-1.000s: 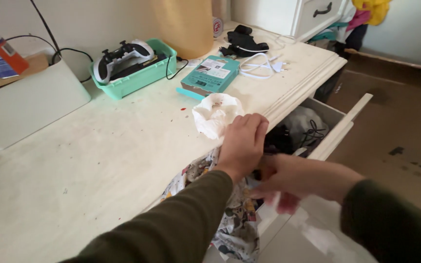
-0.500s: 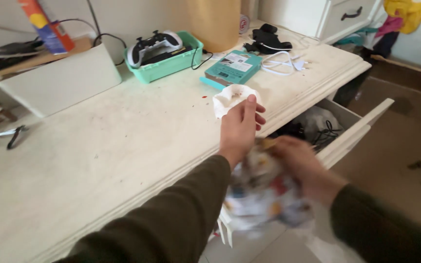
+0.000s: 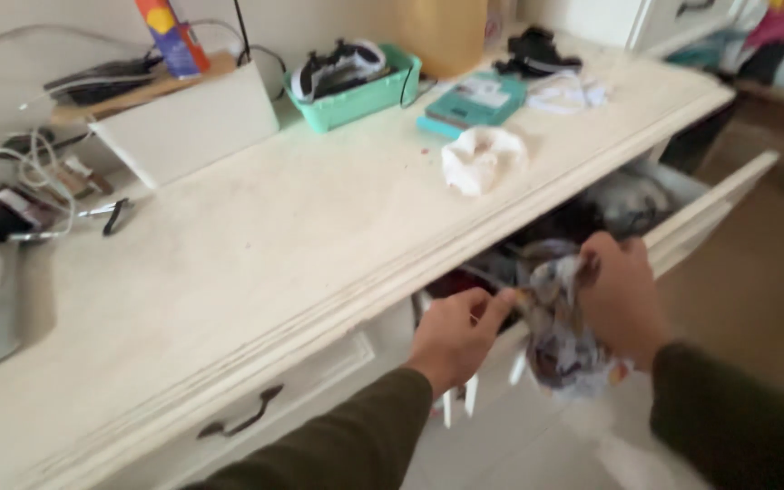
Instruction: Cleaning and organizing various household items on top of a white dresser and in its drawers.
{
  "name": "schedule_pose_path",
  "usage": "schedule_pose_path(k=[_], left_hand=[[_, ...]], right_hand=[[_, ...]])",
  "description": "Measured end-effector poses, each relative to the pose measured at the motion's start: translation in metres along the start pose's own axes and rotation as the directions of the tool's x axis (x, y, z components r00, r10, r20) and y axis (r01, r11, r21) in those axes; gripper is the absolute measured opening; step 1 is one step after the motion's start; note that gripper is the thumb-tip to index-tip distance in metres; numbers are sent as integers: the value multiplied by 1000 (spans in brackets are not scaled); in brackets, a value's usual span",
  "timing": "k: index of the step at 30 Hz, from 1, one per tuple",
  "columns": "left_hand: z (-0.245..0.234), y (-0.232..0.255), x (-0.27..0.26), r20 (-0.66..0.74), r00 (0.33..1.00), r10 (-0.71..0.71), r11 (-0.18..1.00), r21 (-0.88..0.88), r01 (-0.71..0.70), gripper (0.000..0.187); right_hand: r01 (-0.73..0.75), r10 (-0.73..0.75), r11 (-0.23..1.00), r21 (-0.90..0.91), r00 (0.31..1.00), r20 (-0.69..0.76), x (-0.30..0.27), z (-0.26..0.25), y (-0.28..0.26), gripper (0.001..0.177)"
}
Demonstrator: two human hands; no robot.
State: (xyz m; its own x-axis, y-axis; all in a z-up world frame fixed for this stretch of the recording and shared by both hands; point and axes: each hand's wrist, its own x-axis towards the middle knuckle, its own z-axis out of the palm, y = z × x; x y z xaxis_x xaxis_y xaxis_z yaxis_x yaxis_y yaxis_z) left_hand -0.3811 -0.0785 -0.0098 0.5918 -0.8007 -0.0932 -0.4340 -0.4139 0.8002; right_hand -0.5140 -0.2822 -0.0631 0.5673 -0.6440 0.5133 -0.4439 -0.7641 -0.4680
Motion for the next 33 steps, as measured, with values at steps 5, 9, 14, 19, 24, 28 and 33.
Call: schedule_pose_path(k=[5,9,14,19,24,28,33], left_hand=[[-6,-16,-25,119,989,93,995,-37,-89,54],[9,-45,-15,76,964,254,966,24,-256,47],[2,-30,-27,82,994,75,996,-59,-70,42],[7,-44,-19,99,993,65,998,-22,-63,44],[28,-77,-4,-57,993,107,992,66,-103,38],[6,-47,-18,40,989,140,990,-35,-139,42],[3,-43,-10,143,970,198,966,137,-217,45]], right_hand=[[-121,87,976,181,978,189,50,-12,-1,17],[-535,457,793,291,839,296,33,-37,-84,15],[95,-60,968,-233,986,153,-22,3,-78,24],[-78,169,971,-228,895,412,-55,-3,-120,36],[336,-345,937,92,932,110,-93,9,-116,45],[365,-353,930,-34,917,186,-84,-10,-96,42],[204,-181,977,-61,947,265,-61,-23,-58,42]])
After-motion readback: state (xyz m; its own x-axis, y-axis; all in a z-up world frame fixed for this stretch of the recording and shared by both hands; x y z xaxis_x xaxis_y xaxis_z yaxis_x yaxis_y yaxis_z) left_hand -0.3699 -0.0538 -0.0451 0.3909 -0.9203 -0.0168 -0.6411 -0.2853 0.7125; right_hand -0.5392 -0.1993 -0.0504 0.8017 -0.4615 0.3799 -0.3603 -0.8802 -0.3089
